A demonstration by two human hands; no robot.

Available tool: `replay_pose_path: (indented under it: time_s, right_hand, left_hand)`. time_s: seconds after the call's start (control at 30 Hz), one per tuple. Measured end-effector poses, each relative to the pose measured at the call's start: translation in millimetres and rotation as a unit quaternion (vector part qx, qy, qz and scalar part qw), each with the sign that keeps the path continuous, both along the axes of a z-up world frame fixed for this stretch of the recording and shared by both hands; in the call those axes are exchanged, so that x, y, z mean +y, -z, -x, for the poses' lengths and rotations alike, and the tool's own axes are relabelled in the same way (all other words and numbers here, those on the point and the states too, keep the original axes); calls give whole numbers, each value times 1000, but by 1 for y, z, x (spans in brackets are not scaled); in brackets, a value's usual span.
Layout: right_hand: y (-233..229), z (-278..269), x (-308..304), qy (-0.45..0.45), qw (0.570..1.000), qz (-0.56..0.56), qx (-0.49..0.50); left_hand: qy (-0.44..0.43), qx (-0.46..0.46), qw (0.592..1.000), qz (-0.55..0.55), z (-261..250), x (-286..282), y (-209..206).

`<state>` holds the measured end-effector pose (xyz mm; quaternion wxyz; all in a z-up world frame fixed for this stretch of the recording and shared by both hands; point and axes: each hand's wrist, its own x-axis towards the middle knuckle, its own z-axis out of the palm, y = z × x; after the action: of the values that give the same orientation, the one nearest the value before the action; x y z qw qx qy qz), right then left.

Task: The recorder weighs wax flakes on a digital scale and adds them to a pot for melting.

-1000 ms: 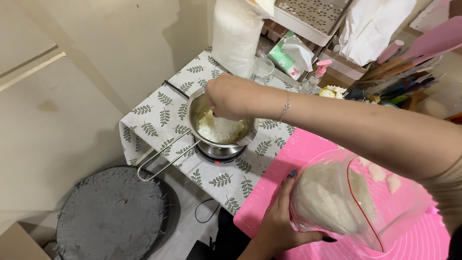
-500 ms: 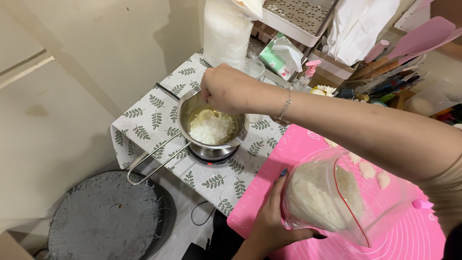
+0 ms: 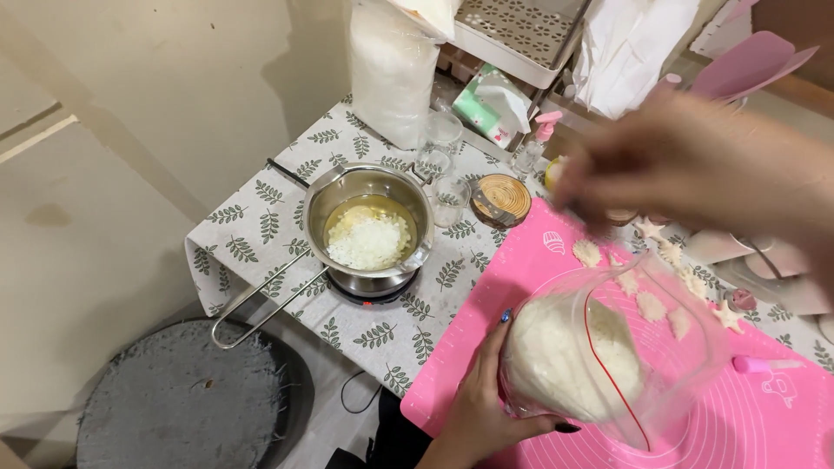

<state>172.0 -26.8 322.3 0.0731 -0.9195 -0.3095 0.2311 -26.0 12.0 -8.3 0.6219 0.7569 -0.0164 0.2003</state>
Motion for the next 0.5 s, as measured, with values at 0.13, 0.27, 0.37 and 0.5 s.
replay_pose_path:
  time_s: [0.13,0.27,0.37,0.5]
  right_hand:
    - [51,-9,-96,-15,988,103,112]
    - [86,3,-148,-88,989,87,81]
    - [123,15,-137,-139,986,70,60]
    - [155,42,-94,-204,977,46,31]
  left_hand:
    - [-12,-5,1000,-16,-2,-1,5]
    - [4,37,999,-25,-2,-1,7]
    - [8,44,999,-27,-2,-2,8]
    - [21,49,999,-7,0,0,2]
